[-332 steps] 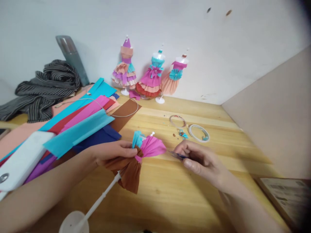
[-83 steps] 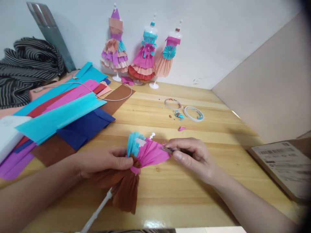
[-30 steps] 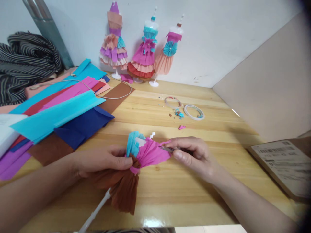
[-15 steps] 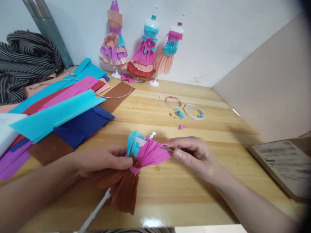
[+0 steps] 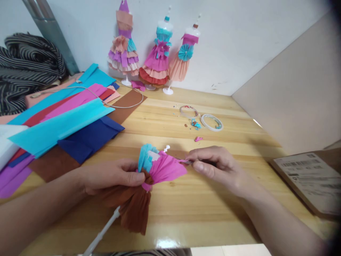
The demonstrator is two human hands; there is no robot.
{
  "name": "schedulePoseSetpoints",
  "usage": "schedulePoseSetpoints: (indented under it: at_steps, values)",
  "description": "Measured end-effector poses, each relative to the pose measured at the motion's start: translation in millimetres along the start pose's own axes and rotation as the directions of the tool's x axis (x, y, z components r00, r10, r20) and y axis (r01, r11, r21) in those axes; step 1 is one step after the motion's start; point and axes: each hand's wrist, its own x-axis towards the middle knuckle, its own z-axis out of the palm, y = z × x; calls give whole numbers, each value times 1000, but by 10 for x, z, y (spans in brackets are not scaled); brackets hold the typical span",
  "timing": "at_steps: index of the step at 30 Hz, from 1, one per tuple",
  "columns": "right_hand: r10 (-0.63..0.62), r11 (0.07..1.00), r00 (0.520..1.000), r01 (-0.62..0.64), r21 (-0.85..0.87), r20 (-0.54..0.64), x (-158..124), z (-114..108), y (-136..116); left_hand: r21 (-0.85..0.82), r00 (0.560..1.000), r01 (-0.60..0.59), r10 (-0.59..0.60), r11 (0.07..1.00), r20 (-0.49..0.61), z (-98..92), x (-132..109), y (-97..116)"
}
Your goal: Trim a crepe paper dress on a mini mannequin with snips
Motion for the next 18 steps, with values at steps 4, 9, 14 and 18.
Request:
schedulePoseSetpoints:
  at_steps: [4, 9, 14, 18]
  values:
    - [59, 997, 996, -55, -52, 68, -11, -109, -34, 1, 999, 6, -6, 1000, -50, 1, -5, -8]
    - [81, 993, 991, -71, -90, 109, -1, -134, -87, 22, 991, 43, -40, 999, -131, 17, 5, -5]
    - [83, 995, 984, -74, -61, 160, -2, -91, -89, 112, 988, 52, -35, 992, -149, 57, 1, -5]
    - [115, 993, 977, -112, -26, 181, -28, -93, -61, 119, 983, 81, -60, 990, -174, 78, 8, -16]
